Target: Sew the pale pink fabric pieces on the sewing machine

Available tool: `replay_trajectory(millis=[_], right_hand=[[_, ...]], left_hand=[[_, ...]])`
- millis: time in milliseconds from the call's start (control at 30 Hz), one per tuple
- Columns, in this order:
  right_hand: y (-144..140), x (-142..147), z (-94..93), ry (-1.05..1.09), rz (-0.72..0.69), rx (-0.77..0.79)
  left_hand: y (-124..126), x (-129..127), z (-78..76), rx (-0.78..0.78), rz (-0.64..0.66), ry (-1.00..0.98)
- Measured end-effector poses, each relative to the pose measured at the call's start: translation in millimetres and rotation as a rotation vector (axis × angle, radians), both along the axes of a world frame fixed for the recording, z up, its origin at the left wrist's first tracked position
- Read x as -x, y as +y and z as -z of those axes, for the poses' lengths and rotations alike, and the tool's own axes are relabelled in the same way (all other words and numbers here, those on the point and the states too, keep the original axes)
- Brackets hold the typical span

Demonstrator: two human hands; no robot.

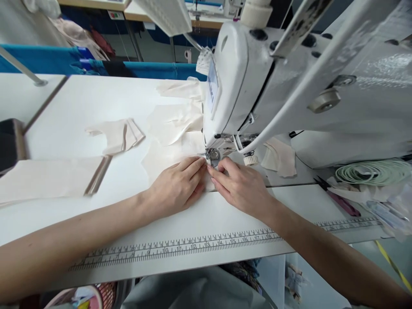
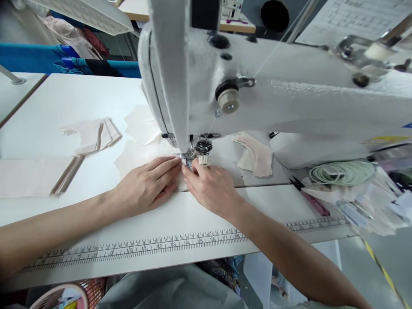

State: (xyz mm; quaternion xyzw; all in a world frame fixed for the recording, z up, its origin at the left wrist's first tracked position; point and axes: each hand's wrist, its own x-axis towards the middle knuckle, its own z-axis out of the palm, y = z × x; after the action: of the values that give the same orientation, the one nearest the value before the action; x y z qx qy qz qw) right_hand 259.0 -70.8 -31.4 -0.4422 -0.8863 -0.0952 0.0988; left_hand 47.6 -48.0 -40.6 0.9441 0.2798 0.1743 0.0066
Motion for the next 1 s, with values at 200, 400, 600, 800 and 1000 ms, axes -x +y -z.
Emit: replay_trajectory(millis=[200, 400, 600, 800, 1000], right_hand=[[1, 1, 0.0, -0.006, -0.003, -0.020], [2, 2, -1.2, -0.007, 0.014, -0.014], [3, 2, -1.6, -0.008, 0.026, 0.017], [10, -9, 4.7, 0.175, 0.057, 0.002], [33, -24, 8.4, 0.400, 0.095, -0.112]], left_hand=[[0, 0, -0.6, -0.030, 0.002, 0.033], [1, 1, -1.0, -0.043, 0.019, 0.029], [4, 1, -2.2, -0.089, 0.008, 0.074], [6, 1, -3.0, -0.129, 0.018, 0.058], [6, 1, -2.8, -0.134, 0.034, 0.022]])
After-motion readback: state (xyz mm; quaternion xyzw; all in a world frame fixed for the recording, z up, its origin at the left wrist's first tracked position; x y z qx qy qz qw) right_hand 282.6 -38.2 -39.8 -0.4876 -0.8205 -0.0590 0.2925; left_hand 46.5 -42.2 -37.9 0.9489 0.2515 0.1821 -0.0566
